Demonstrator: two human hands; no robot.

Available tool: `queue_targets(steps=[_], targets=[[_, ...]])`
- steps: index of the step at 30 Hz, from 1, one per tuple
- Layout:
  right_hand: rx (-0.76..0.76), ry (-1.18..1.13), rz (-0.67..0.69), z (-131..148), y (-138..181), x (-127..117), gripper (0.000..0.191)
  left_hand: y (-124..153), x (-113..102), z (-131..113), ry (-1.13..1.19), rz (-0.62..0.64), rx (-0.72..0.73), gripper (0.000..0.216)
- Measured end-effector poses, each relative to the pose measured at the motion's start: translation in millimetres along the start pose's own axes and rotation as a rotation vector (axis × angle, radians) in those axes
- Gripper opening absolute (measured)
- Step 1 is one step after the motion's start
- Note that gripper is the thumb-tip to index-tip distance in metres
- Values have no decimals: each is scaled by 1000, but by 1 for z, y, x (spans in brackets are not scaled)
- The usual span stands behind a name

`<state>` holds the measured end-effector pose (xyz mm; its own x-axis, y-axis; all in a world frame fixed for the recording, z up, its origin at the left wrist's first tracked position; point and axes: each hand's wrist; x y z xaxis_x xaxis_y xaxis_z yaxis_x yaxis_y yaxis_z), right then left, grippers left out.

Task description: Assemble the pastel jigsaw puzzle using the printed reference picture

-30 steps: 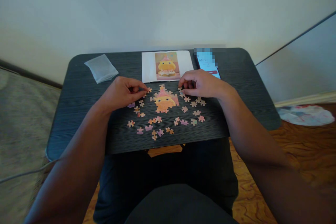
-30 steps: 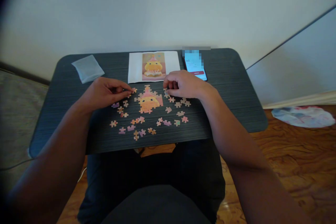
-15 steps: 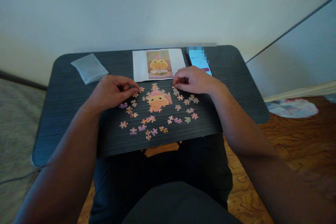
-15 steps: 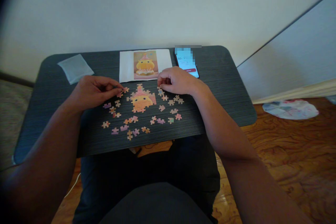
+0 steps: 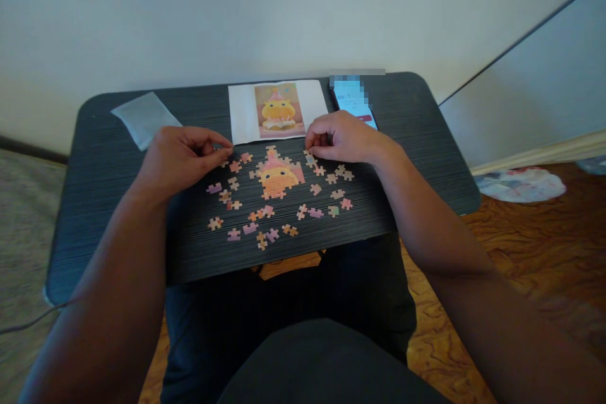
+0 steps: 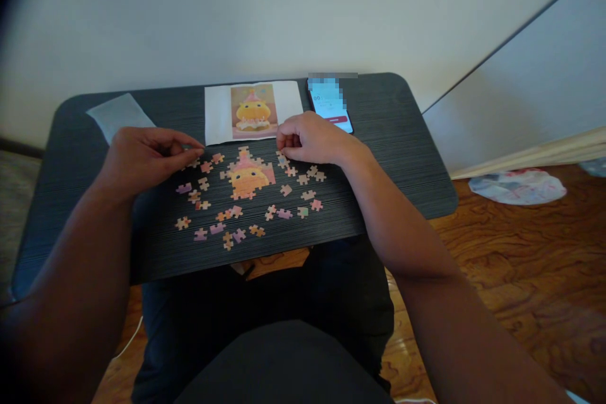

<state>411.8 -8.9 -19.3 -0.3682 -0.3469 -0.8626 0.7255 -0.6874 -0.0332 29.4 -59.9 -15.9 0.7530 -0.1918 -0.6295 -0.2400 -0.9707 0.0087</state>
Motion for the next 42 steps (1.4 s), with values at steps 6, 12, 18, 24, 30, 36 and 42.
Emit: queue_targets(steps=[6, 12, 18, 24, 30, 36, 42], targets=[[-2, 37, -9, -3, 0, 2, 7, 2, -9, -8, -36, 14, -61, 33], [-16, 42, -34, 1, 1, 1, 4, -1, -13, -3, 8, 23, -114, 30], [39, 21, -14, 3, 2, 0, 8, -2, -16, 1, 60, 62, -110, 29], [51, 61, -24, 2, 2, 2, 11, -3, -18, 5, 110, 100, -129, 30], [71, 104, 0, 0, 1, 1, 14, -4, -17, 4, 141, 134, -125, 30], [84, 137, 13, -1, 2, 0, 14, -4, -17, 7, 165, 122, -114, 23], [74, 174, 27, 1, 2, -1, 16, -4, -18, 7, 152, 120, -102, 23]])
Point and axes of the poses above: each hand's wrist, its own y-axis away from the middle knuckle, its own x-axis out of the palm, z = x × y, and after that the axes turned 12 degrees about y, right-handed
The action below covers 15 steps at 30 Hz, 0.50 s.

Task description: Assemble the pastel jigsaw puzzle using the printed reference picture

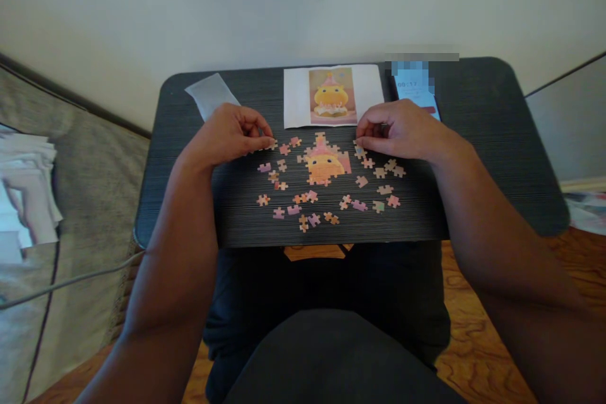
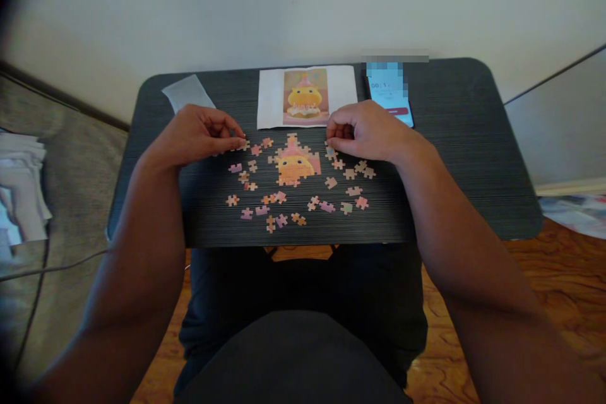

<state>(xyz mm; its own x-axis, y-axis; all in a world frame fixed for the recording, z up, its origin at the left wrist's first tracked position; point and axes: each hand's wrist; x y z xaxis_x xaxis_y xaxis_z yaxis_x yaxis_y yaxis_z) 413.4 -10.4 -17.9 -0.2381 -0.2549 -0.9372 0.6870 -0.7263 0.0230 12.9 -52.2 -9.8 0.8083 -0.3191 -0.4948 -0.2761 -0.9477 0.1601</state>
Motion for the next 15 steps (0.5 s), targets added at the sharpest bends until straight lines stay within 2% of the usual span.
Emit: queue_targets(steps=[3, 8, 10, 13, 15], targets=[[-17, 23, -28, 1, 0, 0, 19, 0, 1, -1, 13, -4, 8, 20], [-9, 36, -56, 5, 0, -2, 23, 4, 7, -5, 57, -66, 106, 16], [9, 40, -88, 7, 1, -3, 24, 8, 11, -13, 87, 4, 113, 16], [33, 25, -143, 10, 2, -5, 24, 14, 20, -28, 98, 217, 84, 19], [52, -5, -166, 11, 3, -6, 25, 17, 25, -36, 103, 283, 75, 22]])
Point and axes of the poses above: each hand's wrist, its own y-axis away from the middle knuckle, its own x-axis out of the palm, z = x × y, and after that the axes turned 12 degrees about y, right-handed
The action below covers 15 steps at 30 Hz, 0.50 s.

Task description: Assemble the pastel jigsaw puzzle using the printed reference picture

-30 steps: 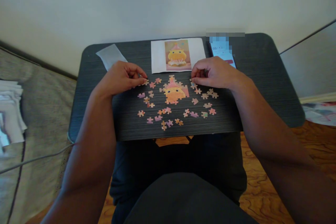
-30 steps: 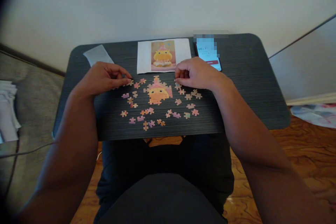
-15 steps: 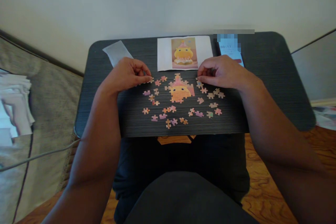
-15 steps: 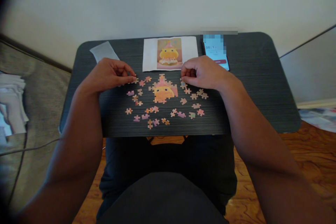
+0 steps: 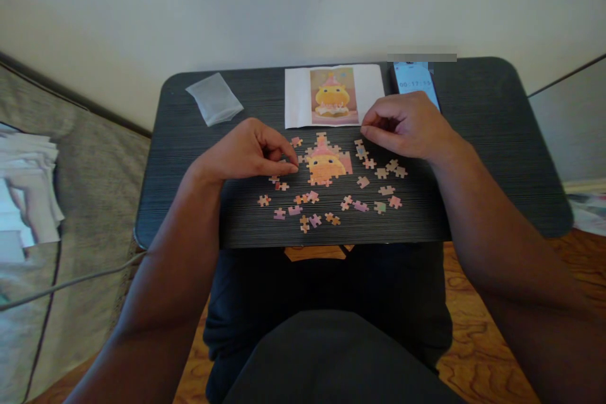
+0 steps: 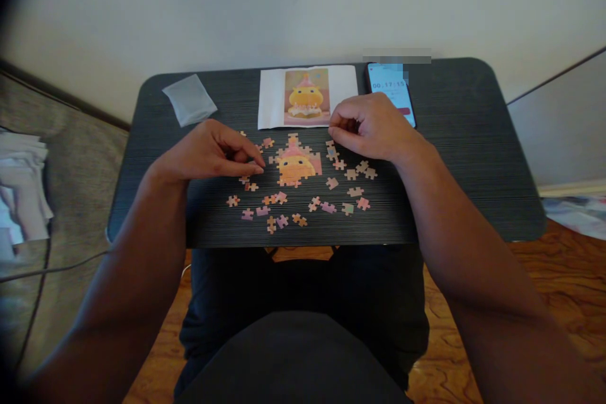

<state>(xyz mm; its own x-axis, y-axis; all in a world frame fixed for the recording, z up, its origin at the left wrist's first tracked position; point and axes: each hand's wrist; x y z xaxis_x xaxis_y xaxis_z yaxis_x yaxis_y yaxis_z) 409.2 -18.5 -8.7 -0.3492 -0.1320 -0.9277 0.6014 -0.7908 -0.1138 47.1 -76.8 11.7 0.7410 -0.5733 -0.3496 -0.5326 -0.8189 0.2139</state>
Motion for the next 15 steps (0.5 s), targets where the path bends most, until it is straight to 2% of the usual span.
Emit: queue_targets(steps=[2, 5, 10, 15], targets=[[23, -25, -13, 1, 1, 0, 25, 0, 3, -3, 9, -3, 2, 21], [44, -33, -31, 2, 3, -1, 26, -2, 2, 0, 13, -77, 7, 19], [34, -29, -45, 5, 4, -2, 28, -4, -10, 13, -75, -257, 26, 17], [-4, -15, -57, 4, 3, 0, 25, 0, -25, 19, -148, -327, 13, 15]])
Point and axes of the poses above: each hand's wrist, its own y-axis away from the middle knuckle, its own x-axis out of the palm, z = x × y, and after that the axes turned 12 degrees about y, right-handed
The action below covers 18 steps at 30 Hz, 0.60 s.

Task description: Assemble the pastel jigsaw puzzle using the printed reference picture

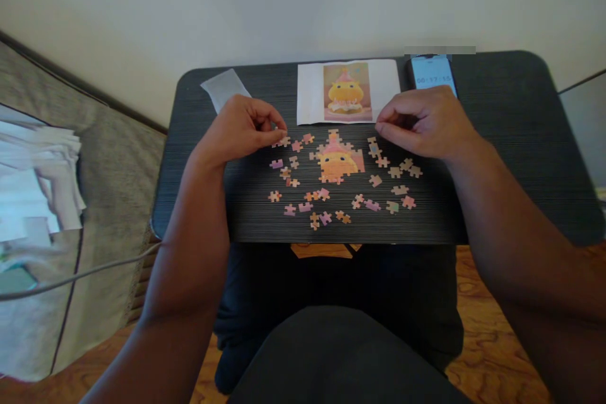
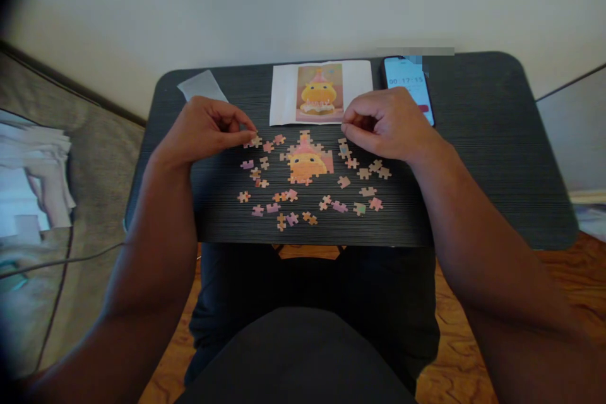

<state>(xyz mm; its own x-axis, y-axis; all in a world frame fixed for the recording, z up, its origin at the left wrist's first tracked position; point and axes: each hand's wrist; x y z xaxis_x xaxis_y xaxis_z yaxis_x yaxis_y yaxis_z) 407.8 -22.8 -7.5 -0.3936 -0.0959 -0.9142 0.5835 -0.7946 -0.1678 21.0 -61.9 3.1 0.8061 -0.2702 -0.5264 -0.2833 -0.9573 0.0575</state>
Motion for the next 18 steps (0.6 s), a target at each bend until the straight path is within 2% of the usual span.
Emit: queue_targets(steps=[6, 18], targets=[[13, 7, 11, -3, 2, 1, 24, -3, -7, 10, 18, 44, -85, 19], [-58, 19, -34, -4, 2, 0, 23, -3, -8, 15, 95, 98, -113, 15]])
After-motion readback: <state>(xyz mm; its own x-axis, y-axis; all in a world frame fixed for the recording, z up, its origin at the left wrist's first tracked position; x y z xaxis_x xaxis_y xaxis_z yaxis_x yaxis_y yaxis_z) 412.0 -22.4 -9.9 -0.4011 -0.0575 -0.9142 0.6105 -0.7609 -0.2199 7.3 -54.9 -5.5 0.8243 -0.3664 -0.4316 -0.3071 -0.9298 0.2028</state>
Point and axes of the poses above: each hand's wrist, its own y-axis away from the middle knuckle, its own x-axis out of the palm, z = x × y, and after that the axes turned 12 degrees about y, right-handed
